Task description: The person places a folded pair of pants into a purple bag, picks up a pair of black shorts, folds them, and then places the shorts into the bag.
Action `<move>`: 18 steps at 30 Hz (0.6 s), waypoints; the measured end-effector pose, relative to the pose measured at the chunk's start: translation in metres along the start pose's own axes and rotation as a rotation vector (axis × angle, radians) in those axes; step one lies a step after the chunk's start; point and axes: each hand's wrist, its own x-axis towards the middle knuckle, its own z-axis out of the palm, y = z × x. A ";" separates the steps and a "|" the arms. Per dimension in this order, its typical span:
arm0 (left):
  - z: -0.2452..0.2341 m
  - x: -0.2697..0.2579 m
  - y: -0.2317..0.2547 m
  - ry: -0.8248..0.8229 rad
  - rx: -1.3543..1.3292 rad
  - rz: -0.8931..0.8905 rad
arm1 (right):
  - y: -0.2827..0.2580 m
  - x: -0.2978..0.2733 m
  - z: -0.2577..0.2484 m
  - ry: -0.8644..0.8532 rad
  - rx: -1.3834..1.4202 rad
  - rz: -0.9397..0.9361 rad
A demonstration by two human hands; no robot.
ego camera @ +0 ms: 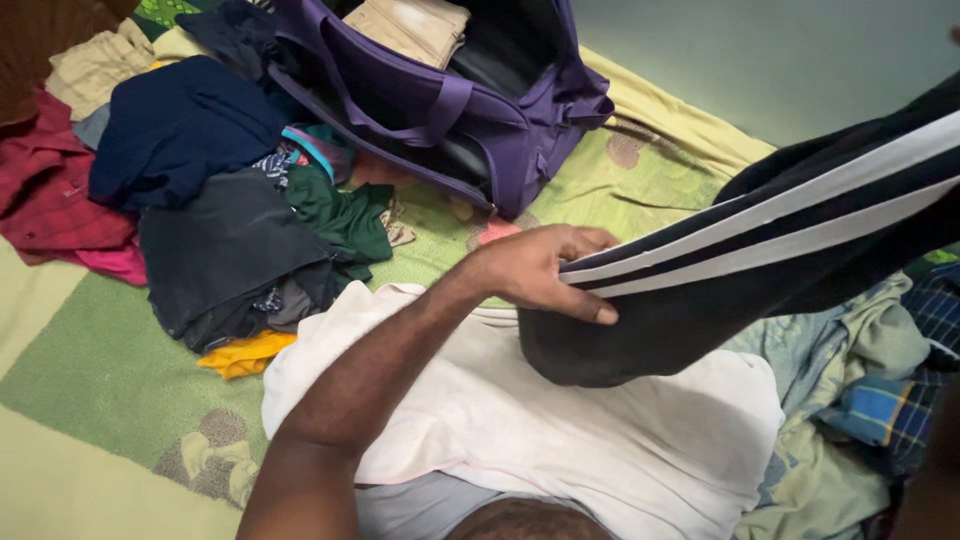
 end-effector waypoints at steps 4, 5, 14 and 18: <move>-0.001 0.000 -0.004 -0.079 0.102 -0.316 | 0.006 -0.009 0.004 0.025 0.034 0.018; -0.003 0.000 -0.006 -0.094 0.160 -0.379 | 0.008 -0.011 0.005 0.032 0.045 0.024; -0.066 -0.028 0.003 0.549 0.335 0.006 | 0.013 -0.023 0.017 0.118 0.096 0.057; -0.059 -0.024 0.002 0.828 0.874 0.087 | 0.018 -0.026 0.023 0.168 0.152 0.064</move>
